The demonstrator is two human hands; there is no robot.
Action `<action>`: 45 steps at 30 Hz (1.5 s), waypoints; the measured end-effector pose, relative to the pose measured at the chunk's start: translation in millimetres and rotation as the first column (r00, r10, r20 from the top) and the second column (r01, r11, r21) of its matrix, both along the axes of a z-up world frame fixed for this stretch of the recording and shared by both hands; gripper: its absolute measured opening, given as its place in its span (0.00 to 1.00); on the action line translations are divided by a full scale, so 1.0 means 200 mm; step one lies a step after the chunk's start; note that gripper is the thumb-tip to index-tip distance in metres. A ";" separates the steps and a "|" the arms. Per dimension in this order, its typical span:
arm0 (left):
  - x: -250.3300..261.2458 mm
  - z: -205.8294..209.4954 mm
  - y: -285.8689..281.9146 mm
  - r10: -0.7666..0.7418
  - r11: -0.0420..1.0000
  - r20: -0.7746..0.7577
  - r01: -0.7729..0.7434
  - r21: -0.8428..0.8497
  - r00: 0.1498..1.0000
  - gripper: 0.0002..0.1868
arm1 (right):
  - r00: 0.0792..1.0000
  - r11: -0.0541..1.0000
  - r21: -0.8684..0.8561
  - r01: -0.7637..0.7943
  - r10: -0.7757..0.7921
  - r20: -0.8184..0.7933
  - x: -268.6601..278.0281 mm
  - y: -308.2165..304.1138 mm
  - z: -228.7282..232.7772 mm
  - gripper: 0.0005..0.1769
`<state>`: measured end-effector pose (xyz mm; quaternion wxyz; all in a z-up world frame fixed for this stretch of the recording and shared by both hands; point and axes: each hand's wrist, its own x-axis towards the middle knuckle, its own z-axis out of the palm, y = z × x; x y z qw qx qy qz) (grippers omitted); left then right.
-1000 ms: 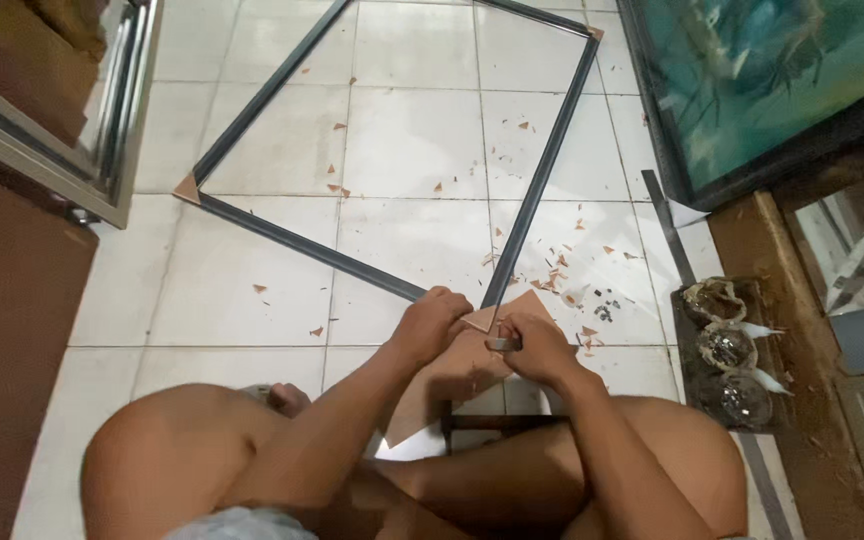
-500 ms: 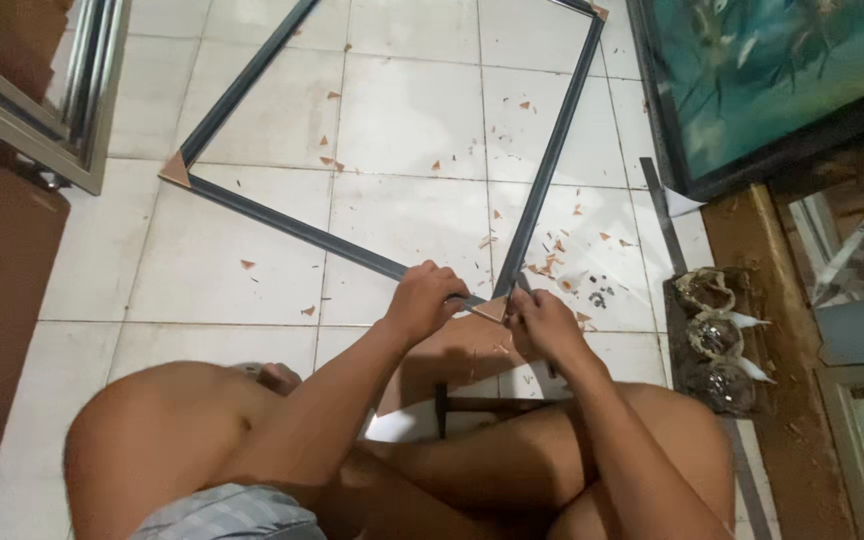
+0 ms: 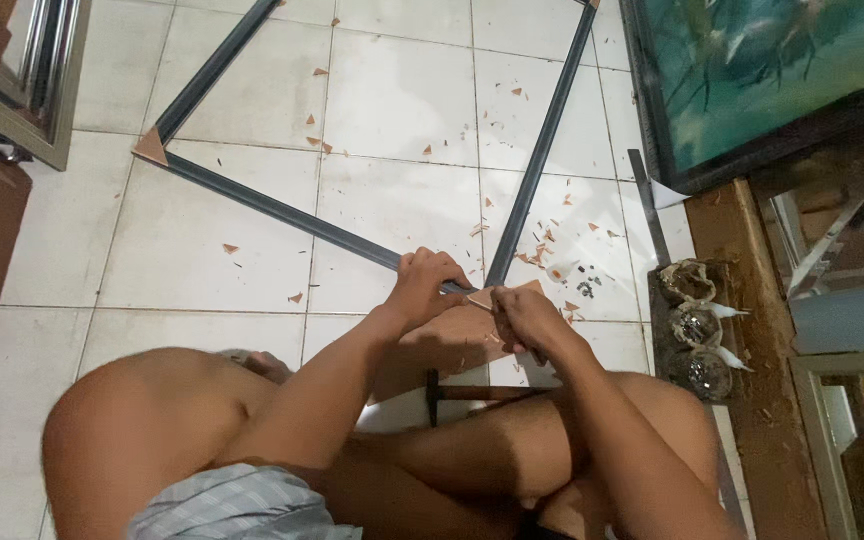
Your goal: The person assembles a metal frame on the floor, using a small tool to secure the corners and then placing the finished frame against a wall with other frames.
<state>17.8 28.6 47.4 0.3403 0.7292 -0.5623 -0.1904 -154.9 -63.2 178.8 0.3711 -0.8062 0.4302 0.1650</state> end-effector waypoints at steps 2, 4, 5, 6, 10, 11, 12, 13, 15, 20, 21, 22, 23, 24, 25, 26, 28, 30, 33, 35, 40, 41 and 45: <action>0.00 -0.01 0.00 -0.008 1.000 0.003 0.008 -0.018 1.000 0.10 | 0.996 0.994 0.065 0.085 -0.086 0.013 -0.01 -0.06 -0.12 0.31; 0.01 -0.01 0.00 -0.007 1.000 -0.012 0.007 -0.012 1.000 0.10 | 0.999 0.998 0.052 0.030 -0.032 0.039 0.00 0.00 -0.02 0.34; 0.01 -0.01 0.00 -0.010 1.000 -0.022 0.010 -0.005 1.000 0.10 | 0.998 0.999 0.039 -0.021 0.018 0.067 0.00 0.03 0.03 0.37; 0.00 0.00 0.00 -0.008 1.000 -0.025 0.008 -0.001 1.000 0.10 | 0.998 0.999 0.043 -0.023 0.021 0.064 0.00 0.01 -0.04 0.37; 0.01 -0.05 -0.02 0.016 1.000 0.001 -0.016 -0.027 1.000 0.11 | 0.990 0.990 -0.047 -0.134 0.135 0.031 0.03 0.01 -0.03 0.37; 0.01 -0.08 -0.03 0.019 0.999 0.015 -0.019 -0.037 1.000 0.11 | 0.989 0.988 -0.054 -0.145 0.144 -0.012 0.03 0.04 0.04 0.38; 0.00 -0.08 -0.02 0.020 0.999 0.012 -0.020 -0.034 1.000 0.11 | 0.989 0.988 -0.051 -0.146 0.145 -0.015 0.04 0.03 0.01 0.38; 0.00 -0.08 -0.02 0.025 0.999 0.050 -0.022 -0.045 0.998 0.11 | 0.989 0.993 -0.048 -0.107 0.101 -0.112 0.06 0.02 -0.03 0.39; 0.00 -0.08 -0.01 0.029 0.998 0.087 -0.024 -0.054 0.996 0.11 | 0.976 0.997 -0.048 -0.067 0.055 -0.210 0.08 0.01 -0.08 0.41; 0.00 0.02 0.01 0.019 0.999 0.174 -0.012 -0.044 0.985 0.12 | 0.985 0.996 -0.053 -0.076 0.067 -0.162 0.12 -0.11 -0.33 0.38; 0.00 0.01 0.01 0.019 0.999 0.174 -0.012 -0.043 0.985 0.12 | 0.985 0.996 -0.052 -0.076 0.067 -0.162 0.12 -0.04 -0.22 0.38; 0.00 0.00 0.01 0.027 0.999 0.161 -0.020 -0.045 0.987 0.12 | 0.986 0.999 -0.028 -0.045 0.040 -0.163 0.12 0.03 -0.10 0.40; -0.01 -0.01 0.02 0.035 0.998 0.146 -0.028 -0.048 0.989 0.11 | 0.986 1.000 -0.005 -0.013 0.012 -0.165 0.12 0.10 0.01 0.41; -0.01 -0.03 0.02 0.035 0.998 0.145 -0.028 -0.048 0.989 0.11 | 0.986 1.000 -0.004 -0.012 0.012 -0.167 0.11 0.12 0.01 0.41; -0.01 -0.06 0.00 0.037 0.998 0.155 -0.030 -0.050 0.987 0.11 | 0.989 1.000 -0.008 -0.029 0.028 -0.145 0.11 0.13 0.03 0.41; -0.01 -0.08 -0.02 0.039 0.998 0.165 -0.031 -0.052 0.985 0.12 | 0.991 0.999 -0.012 -0.046 0.044 -0.123 0.10 0.13 0.04 0.41; 0.01 -0.05 0.01 0.042 0.999 0.159 -0.036 -0.038 0.986 0.11 | 0.991 0.998 -0.015 -0.057 0.055 -0.123 0.11 0.22 0.15 0.42; -0.02 -0.01 -0.04 0.050 0.998 0.142 -0.045 -0.038 0.989 0.11 | 0.989 0.997 -0.031 -0.071 0.066 -0.133 0.03 0.08 0.01 0.44; 0.02 0.00 0.00 0.007 0.999 0.094 -0.002 -0.049 0.996 0.12 | 0.978 0.983 -0.075 -0.169 0.158 -0.133 -0.11 -0.05 -0.29 0.36; 0.02 -0.01 -0.01 0.023 1.000 0.054 -0.022 -0.010 0.998 0.12 | 0.985 0.989 -0.131 -0.072 0.049 -0.168 -0.14 0.07 -0.01 0.38; 0.00 -0.04 -0.02 0.050 0.999 -0.002 -0.050 -0.009 0.999 0.17 | 0.991 0.972 -0.219 -0.088 0.063 -0.118 -0.06 0.12 -0.03 0.30; -0.01 -0.04 -0.02 0.039 0.999 -0.017 -0.039 -0.002 0.999 0.18 | 0.990 0.964 -0.247 -0.101 0.073 -0.119 -0.04 0.13 -0.05 0.29; 0.00 0.01 -0.02 0.006 1.000 -0.012 -0.006 0.019 1.000 0.18 | 0.971 0.897 -0.379 -0.225 0.177 -0.158 -0.04 0.07 -0.24 0.28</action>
